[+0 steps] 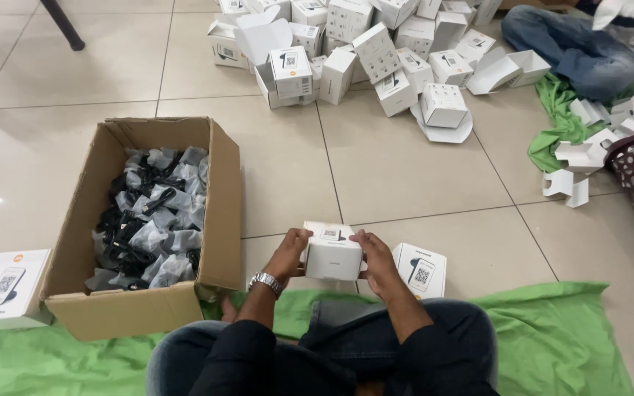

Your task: The person packs small electronic items from a cardboard box into individual white retail boxes.

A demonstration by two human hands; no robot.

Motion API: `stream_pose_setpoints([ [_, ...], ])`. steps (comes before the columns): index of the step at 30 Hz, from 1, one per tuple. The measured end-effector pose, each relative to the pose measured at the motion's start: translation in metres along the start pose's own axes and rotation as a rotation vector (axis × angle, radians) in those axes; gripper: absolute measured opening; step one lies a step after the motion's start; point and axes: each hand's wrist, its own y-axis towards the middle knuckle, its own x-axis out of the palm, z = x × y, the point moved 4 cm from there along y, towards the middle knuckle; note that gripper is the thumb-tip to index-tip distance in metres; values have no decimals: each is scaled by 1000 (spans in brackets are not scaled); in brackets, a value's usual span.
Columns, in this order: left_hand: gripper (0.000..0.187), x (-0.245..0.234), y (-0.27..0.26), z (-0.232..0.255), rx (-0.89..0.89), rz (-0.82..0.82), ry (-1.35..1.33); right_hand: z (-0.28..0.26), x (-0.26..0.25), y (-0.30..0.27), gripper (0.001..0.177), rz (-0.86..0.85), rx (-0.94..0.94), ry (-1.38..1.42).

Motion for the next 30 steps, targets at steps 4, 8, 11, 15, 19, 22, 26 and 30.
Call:
stream_pose_setpoints([
  [4, 44, -5, 5, 11, 451, 313, 302, -29, 23, -11, 57, 32, -220, 36],
  [8, 56, -61, -50, 52, 729, 395, 85, -77, 98, -48, 83, -156, -270, 188],
  [11, 56, -124, -131, 75, 713, 491, -50, -83, 186, -60, 81, -448, -238, 242],
  [15, 59, -219, -213, 55, 689, 665, -163, -52, 324, -76, 82, -582, -124, 105],
  [19, 62, -317, -265, 21, 547, 867, -232, -4, 444, -85, 80, -655, 54, -165],
  [22, 62, -398, -273, -18, 482, 1024, -260, 25, 520, -75, 77, -735, -36, -270],
  [26, 65, -477, -261, -40, 596, 1170, -268, 75, 598, -39, 68, -888, -112, -192],
  [30, 84, -512, -228, -76, 536, 1402, 16, 84, 590, -62, 77, -974, -105, -348],
])
